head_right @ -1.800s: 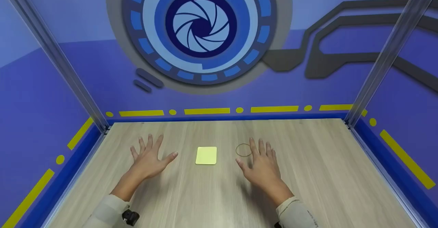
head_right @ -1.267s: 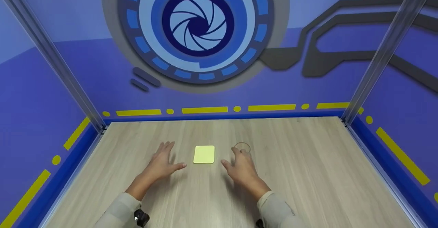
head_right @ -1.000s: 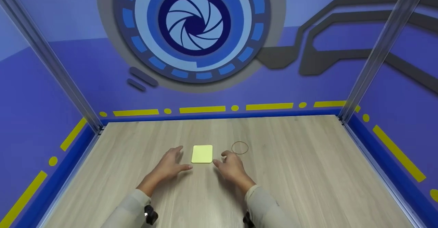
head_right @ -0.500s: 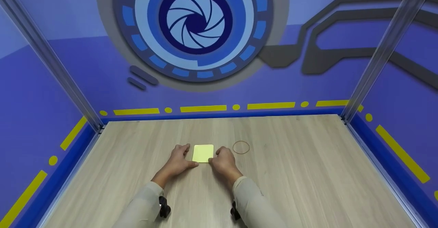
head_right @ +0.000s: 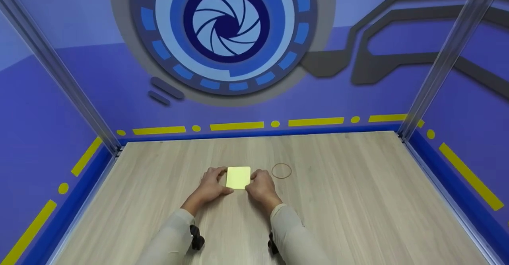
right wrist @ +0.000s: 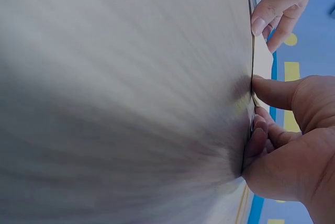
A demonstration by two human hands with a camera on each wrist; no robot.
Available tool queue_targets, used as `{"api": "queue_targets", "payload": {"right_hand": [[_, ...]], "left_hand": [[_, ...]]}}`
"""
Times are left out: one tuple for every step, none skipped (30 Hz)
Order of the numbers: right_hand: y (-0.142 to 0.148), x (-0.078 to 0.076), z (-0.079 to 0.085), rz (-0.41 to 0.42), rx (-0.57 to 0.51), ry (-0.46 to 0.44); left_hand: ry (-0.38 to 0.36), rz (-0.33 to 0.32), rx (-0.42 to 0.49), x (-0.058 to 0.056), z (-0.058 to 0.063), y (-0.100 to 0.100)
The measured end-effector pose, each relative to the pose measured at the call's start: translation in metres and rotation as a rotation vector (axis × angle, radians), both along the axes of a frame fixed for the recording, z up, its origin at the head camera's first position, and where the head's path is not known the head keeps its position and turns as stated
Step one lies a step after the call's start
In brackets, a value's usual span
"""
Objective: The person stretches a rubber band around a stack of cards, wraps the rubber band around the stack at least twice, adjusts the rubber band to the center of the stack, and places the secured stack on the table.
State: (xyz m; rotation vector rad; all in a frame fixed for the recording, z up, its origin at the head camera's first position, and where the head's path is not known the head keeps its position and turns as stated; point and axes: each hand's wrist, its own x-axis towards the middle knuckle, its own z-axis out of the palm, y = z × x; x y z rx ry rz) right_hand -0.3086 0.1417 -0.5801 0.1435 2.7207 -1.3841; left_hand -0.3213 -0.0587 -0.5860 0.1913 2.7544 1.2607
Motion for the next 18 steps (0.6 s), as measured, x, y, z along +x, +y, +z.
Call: {"api": "queue_targets", "payload": {"right_hand": [[0.000,0.000,0.000,0.000,0.003,0.002],[0.000,0.000,0.000,0.000,0.005,0.002],[0.001,0.000,0.000,0.000,0.006,0.002],[0.000,0.000,0.000,-0.001,0.005,0.001],[0.000,0.000,0.000,-0.001,0.004,0.001],[0.000,-0.001,0.000,-0.001,0.005,0.003],[0.000,-0.001,-0.001,0.000,0.007,0.002],[0.000,-0.001,-0.001,0.001,0.010,0.004],[0.001,-0.002,-0.002,0.004,0.013,0.007],[0.001,-0.002,-0.002,0.008,0.016,0.008],[0.001,-0.002,-0.002,0.012,0.019,0.011],[0.002,-0.002,-0.002,0.016,0.024,0.014],[0.002,-0.001,-0.002,0.021,0.025,0.017],[0.003,-0.001,-0.002,0.026,0.026,0.022],[0.003,-0.001,-0.002,0.031,0.027,0.024],[0.003,-0.001,-0.002,0.036,0.028,0.028],[0.002,0.000,-0.002,0.041,0.029,0.035],[0.002,0.000,-0.001,0.045,0.029,0.039]], "left_hand": [[-0.005,0.007,0.010,0.000,0.000,0.001],[-0.010,0.012,0.025,0.000,0.000,0.001],[-0.016,0.013,0.044,-0.001,0.000,0.001],[-0.022,0.014,0.063,-0.001,0.000,0.001],[-0.030,0.012,0.088,-0.001,0.000,0.001],[-0.036,0.011,0.117,-0.001,0.000,0.001],[-0.039,0.009,0.148,-0.002,0.000,0.001],[-0.040,0.006,0.179,-0.002,0.000,0.001],[-0.045,0.002,0.213,-0.001,0.000,0.001],[-0.051,0.001,0.246,-0.001,0.000,0.002],[-0.055,0.001,0.275,0.000,0.000,0.003],[-0.054,0.003,0.289,0.000,0.000,0.004],[-0.049,0.008,0.289,0.001,-0.001,0.006],[-0.046,0.014,0.281,0.002,-0.001,0.008],[-0.038,0.020,0.265,0.002,-0.001,0.010],[-0.025,0.029,0.240,0.003,-0.001,0.012],[-0.011,0.038,0.209,0.003,-0.001,0.013],[0.004,0.045,0.176,0.003,0.000,0.015]]}}
